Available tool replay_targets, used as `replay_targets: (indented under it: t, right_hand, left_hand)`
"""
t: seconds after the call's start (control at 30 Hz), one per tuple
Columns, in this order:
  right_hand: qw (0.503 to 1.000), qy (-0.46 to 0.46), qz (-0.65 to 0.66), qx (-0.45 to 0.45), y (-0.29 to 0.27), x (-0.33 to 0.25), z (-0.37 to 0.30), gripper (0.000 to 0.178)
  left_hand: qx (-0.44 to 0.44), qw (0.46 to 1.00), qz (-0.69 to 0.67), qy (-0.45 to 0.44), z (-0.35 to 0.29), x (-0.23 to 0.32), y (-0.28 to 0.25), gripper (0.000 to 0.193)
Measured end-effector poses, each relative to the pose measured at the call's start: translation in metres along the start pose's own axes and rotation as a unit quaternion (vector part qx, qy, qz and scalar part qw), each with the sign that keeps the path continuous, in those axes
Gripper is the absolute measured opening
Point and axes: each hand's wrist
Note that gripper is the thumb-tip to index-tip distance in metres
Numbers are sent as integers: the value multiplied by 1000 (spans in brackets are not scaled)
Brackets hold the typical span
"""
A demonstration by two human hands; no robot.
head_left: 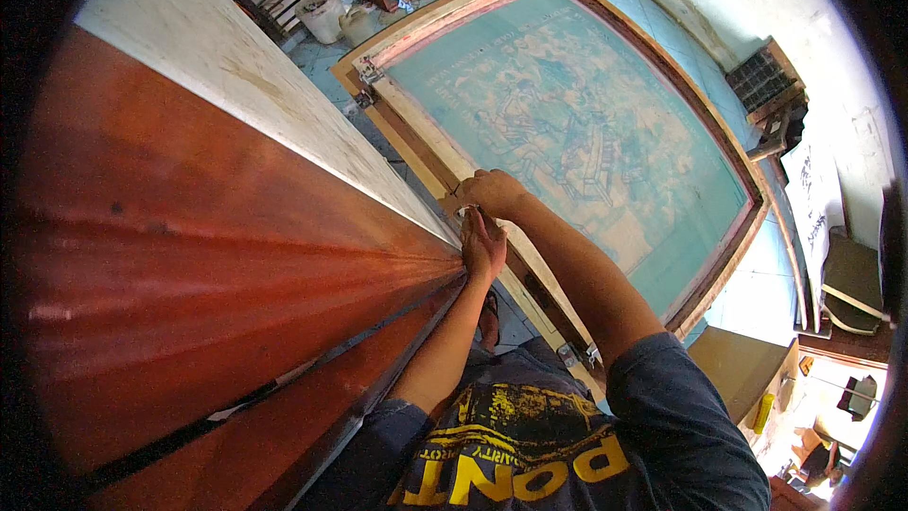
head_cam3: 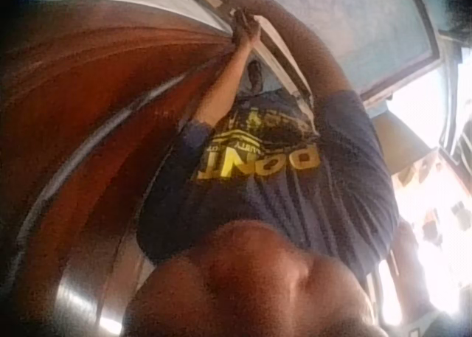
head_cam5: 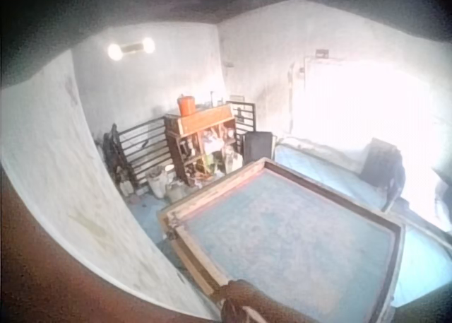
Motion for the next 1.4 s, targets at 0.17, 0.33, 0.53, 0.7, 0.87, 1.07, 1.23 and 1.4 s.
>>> replay_targets:
  t: [0.17, 0.33, 0.53, 0.7, 0.87, 1.07, 1.23, 1.4]
  right_hand:
    - [997, -74, 8, -1, -3, -9, 0, 18]
    - [986, 116, 116, 21, -14, 0, -7, 33]
    - [959, 227, 141, -90, -17, -26, -8, 49]
    - [984, 141, 100, -43, -2, -25, 1, 31]
    - [992, -104, -68, 34, 8, 7, 0, 16]
    - [965, 212, 141, -58, -1, 1, -6, 37]
    - [927, 299, 223, -48, -15, -21, -6, 48]
    - [934, 281, 220, -27, -8, -27, 6, 43]
  left_hand:
    - [-23, 999, 27, -32, 0, -5, -2, 83]
    - [17, 999, -45, -9, -2, 0, -4, 80]
    - [-41, 998, -52, 20, 4, 1, -15, 70]
    - [29, 996, -38, 76, 5, -8, -7, 69]
    - [25, 999, 3, 20, -2, -5, 11, 79]
    - [25, 999, -18, 18, -1, -4, 0, 82]
    - [7, 999, -29, 27, 2, -3, -3, 77]
    - [48, 995, -22, 86, 2, -13, -3, 74]
Point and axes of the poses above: each hand's wrist, its own z-axis towards the middle knuckle, its own y-axis out of the palm, x = y × z, and after that the axes turned 1 degree about -x, right-handed
